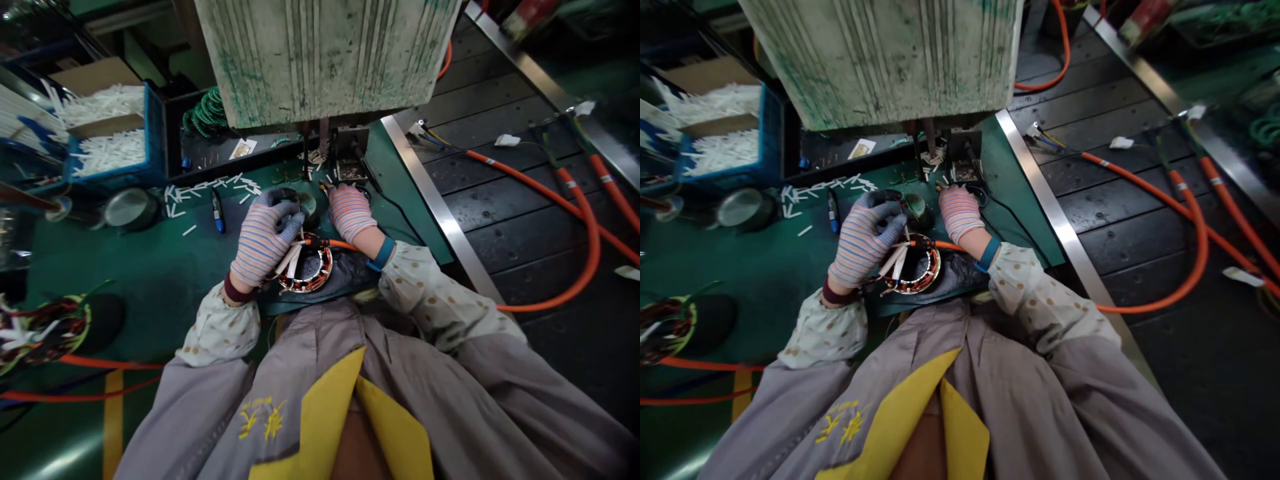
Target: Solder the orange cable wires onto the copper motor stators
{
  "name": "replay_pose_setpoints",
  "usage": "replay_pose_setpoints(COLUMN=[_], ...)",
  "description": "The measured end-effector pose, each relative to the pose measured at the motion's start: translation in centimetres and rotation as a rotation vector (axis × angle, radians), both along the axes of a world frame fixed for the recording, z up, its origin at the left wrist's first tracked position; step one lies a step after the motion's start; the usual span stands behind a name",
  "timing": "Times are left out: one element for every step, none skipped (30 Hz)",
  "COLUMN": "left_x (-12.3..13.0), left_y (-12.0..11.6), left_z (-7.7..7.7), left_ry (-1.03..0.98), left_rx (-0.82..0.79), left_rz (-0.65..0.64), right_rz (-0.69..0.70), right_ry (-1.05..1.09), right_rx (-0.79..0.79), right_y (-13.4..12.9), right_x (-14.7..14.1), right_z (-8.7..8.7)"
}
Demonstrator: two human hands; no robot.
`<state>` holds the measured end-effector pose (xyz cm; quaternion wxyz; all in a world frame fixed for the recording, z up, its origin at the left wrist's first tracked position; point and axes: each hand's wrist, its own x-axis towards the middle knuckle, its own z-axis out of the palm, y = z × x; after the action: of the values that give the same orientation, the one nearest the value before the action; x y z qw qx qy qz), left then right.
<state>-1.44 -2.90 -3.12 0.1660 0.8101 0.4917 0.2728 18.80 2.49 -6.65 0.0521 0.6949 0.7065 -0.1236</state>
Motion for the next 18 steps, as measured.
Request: replay_pose_setpoints(left_x=[-0.1, -0.1, -0.2, -0.3, -0.4, -0.4, -0.5, -0.5, -0.5, -0.5, -0.5, -0.5, -0.5, -0.6, -0.6, -0.6, -0.7, -0.7], left_y=[0.1, 0.3, 0.4, 0.6, 0.7, 0.8, 0.8, 0.9, 0.9, 0.9, 0.9, 0.9, 0.9, 0.9, 0.9, 0.9, 0.9, 0.9], left_z=[-0.2, -0.4, -0.5, -0.7, -0.8, -0.9, -1.0, -1.1, -1.1, -1.1, -1.1, -1.0, -1.0, -1.0, -1.1, -1.1, -1.1, -1.1], left_ry=[0.011, 0.029, 0.05, 0.066, 0.077, 0.081, 0.081, 0.082, 0.084, 0.087, 0.087, 0.083, 0.077, 0.071, 0.066, 0.062, 0.059, 0.056], left_rx=[0.016, 0.013, -0.002, -0.019, -0.035, -0.048, -0.056, -0.062, -0.067, -0.076, -0.085, -0.094, -0.104, -0.113, -0.119, -0.121, -0.12, -0.12], left_rz=[0.007, 0.004, -0.004, -0.012, -0.021, -0.029, -0.034, -0.037, -0.037, -0.036, -0.033, -0.028, -0.027, -0.029, -0.033, -0.036, -0.037, -0.037], right_rz=[-0.007, -0.005, 0.004, 0.014, 0.03, 0.051, 0.072, 0.09, 0.1, 0.101, 0.091, 0.073, 0.057, 0.052, 0.063, 0.088, 0.124, 0.162], right_ry=[-0.023, -0.03, -0.03, -0.027, -0.019, -0.004, 0.016, 0.043, 0.086, 0.14, 0.194, 0.237, 0.285, 0.348, 0.425, 0.515, 0.616, 0.706], right_rx=[-0.002, 0.005, 0.019, 0.039, 0.064, 0.09, 0.115, 0.137, 0.157, 0.178, 0.196, 0.215, 0.241, 0.276, 0.314, 0.349, 0.375, 0.387], right_y=[0.0, -0.3, -0.5, -0.8, -1.0, -1.1, -1.0, -0.9, -0.7, -0.6, -0.7, -0.9, -1.3, -1.9, -2.6, -3.5, -4.3, -5.0], right_x=[-0.2, -0.2, -0.1, 0.1, 0.4, 0.7, 0.9, 1.1, 1.3, 1.5, 1.7, 1.8, 2.0, 2.2, 2.4, 2.6, 2.8, 3.1], right_z=[0.1, 0.0, -0.1, -0.2, -0.5, -0.7, -1.0, -1.3, -1.5, -1.7, -1.9, -2.0, -2.1, -2.1, -2.1, -2.1, -2.1, -2.0])
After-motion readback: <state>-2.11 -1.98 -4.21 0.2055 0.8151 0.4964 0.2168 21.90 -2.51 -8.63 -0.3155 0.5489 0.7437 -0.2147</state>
